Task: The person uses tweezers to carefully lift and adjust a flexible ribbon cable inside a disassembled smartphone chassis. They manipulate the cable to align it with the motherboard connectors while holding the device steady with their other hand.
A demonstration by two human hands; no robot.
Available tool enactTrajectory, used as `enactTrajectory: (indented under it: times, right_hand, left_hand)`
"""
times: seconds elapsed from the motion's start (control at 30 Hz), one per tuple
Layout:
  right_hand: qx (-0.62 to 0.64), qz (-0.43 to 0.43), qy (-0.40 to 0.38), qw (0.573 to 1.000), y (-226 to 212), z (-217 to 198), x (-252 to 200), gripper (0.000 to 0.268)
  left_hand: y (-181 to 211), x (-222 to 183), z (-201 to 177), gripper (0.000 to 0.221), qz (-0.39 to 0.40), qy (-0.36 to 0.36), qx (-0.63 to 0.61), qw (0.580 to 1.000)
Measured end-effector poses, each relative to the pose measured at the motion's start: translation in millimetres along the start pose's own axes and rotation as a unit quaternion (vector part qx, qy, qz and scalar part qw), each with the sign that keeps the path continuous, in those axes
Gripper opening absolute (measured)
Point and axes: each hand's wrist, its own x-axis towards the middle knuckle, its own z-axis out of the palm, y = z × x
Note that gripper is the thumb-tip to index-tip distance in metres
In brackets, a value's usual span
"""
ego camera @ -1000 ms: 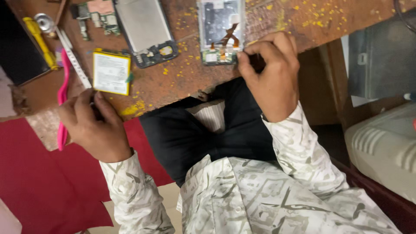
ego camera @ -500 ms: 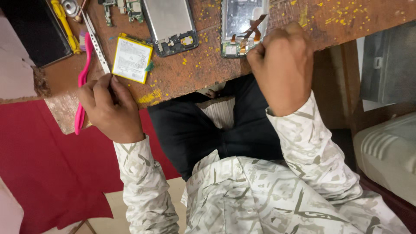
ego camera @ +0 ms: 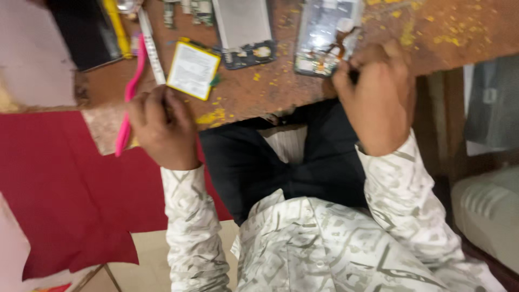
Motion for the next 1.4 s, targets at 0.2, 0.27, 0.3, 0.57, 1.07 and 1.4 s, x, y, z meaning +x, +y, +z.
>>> enactTrajectory:
  times: [0.2, 0.27, 0.3, 0.57, 1.07, 1.4]
  right_hand:
    - [0.009, 0.019, -0.023, 1.0, 7.7, 9.1, -8.3, 0.011]
    - [-0.001, 0.005, -0.01, 1.0, 5.2, 9.3, -8.1, 0.01]
    - [0.0, 0.001, -0.009, 1.0, 4.3, 8.4, -8.1, 0.011]
    - [0.072, 0.053, -0.025, 0.996, 6.9, -0.8, -1.9, 0.019]
    - [0.198, -0.038, -0.145, 0.969, 16.1, -23.6, 19.7, 0.026]
    - [0.085, -0.233, -0.178, 0.952, 49.7, -17.6, 44.8, 0.028]
  left_hand:
    - [2.7, 2.9, -4.9, 0.014, -0.069, -0.039, -0.052, 0.996]
    - [1.7, 4.8, -6.3, 0.013, -0.058, -0.056, -0.044, 0.996]
    - [-1.2, 6.8, -6.5, 0.014, -0.039, -0.069, -0.023, 0.997]
    - [-21.6, 41.2, -6.7, 0.01, 0.043, -0.128, 0.019, 0.991]
    - [-12.8, 67.3, -0.3, 0.016, 0.03, -0.104, 0.153, 0.982]
    - [-8.7, 61.7, -37.4, 0.009, -0.021, -0.188, 0.07, 0.979]
